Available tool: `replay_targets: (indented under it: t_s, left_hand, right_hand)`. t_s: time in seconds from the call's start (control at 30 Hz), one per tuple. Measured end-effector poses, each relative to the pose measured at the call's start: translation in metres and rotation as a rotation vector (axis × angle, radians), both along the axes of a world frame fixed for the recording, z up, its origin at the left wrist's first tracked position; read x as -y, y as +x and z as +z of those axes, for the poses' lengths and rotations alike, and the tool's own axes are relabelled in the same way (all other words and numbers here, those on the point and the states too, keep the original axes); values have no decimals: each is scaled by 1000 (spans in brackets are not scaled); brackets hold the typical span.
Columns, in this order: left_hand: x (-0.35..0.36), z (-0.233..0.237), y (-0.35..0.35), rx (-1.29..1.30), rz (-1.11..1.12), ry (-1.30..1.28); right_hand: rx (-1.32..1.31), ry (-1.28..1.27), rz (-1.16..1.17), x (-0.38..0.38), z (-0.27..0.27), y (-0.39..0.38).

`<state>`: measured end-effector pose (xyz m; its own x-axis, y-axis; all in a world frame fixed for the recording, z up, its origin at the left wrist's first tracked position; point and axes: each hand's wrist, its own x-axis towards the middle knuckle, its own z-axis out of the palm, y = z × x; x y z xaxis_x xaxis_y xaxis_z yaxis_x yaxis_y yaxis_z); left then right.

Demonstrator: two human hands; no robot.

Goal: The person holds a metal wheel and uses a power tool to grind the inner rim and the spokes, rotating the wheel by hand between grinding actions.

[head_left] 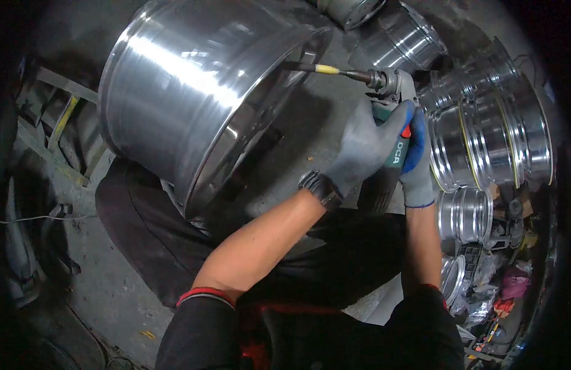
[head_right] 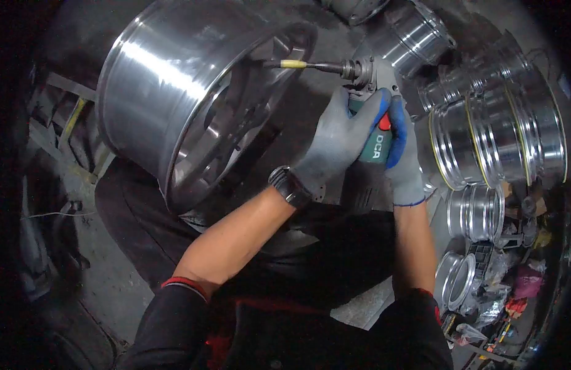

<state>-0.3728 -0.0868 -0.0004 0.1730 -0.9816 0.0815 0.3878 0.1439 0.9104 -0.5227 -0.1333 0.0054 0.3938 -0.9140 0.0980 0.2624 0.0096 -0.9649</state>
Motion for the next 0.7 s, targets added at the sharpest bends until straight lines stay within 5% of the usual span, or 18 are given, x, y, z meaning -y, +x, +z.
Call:
replay_targets:
  t_s: [0.23, 0.43, 0.6, 0.67, 0.7]
  left_hand:
    - [6, -30, -24, 28, 84, -82]
    - [-1, -22, -13, 222, 165, -185]
    - [0, -32, -15, 349, 167, -195]
    - [10, -49, -23, 927, 495, -516]
    - [10, -52, -25, 928, 492, -515]
  right_hand:
    - [-189, 62, -73, -12, -1, 0]
    - [148, 123, 35, -12, -16, -2]
    - [-1, 95, -53, -17, -16, 0]
    - [-4, 145, -49, -17, -18, -2]
    - [-51, 116, -71, -17, -23, -5]
